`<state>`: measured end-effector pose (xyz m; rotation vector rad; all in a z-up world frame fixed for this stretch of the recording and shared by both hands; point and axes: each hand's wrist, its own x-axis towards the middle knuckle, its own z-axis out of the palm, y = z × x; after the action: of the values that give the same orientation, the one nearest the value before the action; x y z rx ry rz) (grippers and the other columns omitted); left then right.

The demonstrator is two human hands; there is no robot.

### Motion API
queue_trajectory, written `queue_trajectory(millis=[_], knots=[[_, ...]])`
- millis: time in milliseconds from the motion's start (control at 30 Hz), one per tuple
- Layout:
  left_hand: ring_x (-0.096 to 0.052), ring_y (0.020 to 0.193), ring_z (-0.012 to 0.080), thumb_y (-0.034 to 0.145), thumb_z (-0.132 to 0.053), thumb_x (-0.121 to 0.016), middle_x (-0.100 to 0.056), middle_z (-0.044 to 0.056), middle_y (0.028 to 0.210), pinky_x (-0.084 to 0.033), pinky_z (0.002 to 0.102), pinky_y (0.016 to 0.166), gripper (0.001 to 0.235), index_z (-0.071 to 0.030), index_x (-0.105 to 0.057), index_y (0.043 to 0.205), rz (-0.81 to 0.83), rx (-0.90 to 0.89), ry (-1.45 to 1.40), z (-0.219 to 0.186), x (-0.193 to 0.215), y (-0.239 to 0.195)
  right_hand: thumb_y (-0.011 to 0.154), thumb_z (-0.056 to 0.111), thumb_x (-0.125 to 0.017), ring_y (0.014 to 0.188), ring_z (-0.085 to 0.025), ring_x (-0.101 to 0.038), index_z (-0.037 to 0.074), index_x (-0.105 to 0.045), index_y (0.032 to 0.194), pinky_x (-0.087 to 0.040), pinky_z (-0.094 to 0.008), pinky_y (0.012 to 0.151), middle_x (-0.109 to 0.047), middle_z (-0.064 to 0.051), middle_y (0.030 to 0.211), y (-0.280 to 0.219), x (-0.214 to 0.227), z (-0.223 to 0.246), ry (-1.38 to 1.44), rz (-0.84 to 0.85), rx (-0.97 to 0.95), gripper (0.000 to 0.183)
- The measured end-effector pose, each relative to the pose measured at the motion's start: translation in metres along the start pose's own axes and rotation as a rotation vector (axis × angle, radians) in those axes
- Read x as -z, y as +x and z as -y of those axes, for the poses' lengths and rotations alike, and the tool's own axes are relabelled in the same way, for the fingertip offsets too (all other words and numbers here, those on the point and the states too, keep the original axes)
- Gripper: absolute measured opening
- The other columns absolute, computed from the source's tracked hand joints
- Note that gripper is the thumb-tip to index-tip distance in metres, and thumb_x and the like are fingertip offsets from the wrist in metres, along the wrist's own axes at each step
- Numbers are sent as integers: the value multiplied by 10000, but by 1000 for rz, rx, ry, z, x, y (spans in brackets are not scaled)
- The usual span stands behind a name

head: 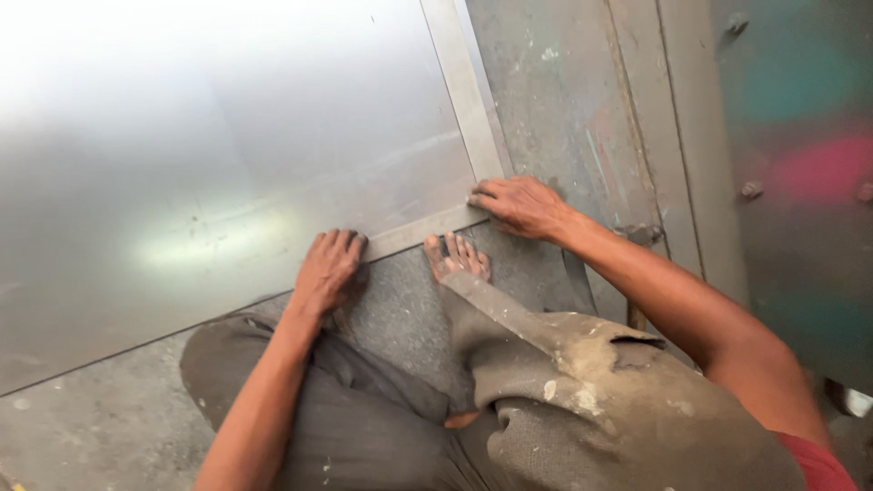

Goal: The person marks lines on metal sheets using a square and a marking tool while sitting on the floor.

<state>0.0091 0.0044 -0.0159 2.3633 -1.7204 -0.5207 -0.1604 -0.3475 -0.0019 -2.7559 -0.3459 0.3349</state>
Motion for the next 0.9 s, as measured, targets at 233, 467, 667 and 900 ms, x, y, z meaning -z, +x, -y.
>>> queue_trajectory(millis=[233,467,667,900], knots=[[-571,1097,345,626,-199,-805,-625,173,1177,-452,432,944,661,2,-601,1221,-31,-13,-36,-1,2,1,722,115,-773,1144,-271,-652,79,-608,1260,-565,-397,824,-630,-86,1313,-1,1,3,5,12,-7,564],[-591,1089,302,670,-166,-779,-649,132,1141,-454,414,929,579,-24,-618,1208,-50,-11,-7,-6,10,0,780,114,-745,1146,-264,-655,83,-617,1245,-565,-396,847,-624,-82,1327,-1,1,3,-13,-2,3,483],[-585,1094,299,664,-174,-793,-643,130,1142,-451,411,939,609,-16,-614,1223,6,3,-8,-6,11,1,807,87,-732,1182,-254,-647,106,-622,1285,-562,-387,889,-620,-68,1334,0,-5,2,-23,52,-46,492],[-577,1087,354,693,-134,-762,-632,157,1150,-466,444,935,549,-27,-619,1212,-102,64,-134,-10,14,2,970,81,-737,1002,-214,-759,83,-714,1288,-620,-353,874,-794,-127,1125,-4,16,-27,662,-499,-642,319]])
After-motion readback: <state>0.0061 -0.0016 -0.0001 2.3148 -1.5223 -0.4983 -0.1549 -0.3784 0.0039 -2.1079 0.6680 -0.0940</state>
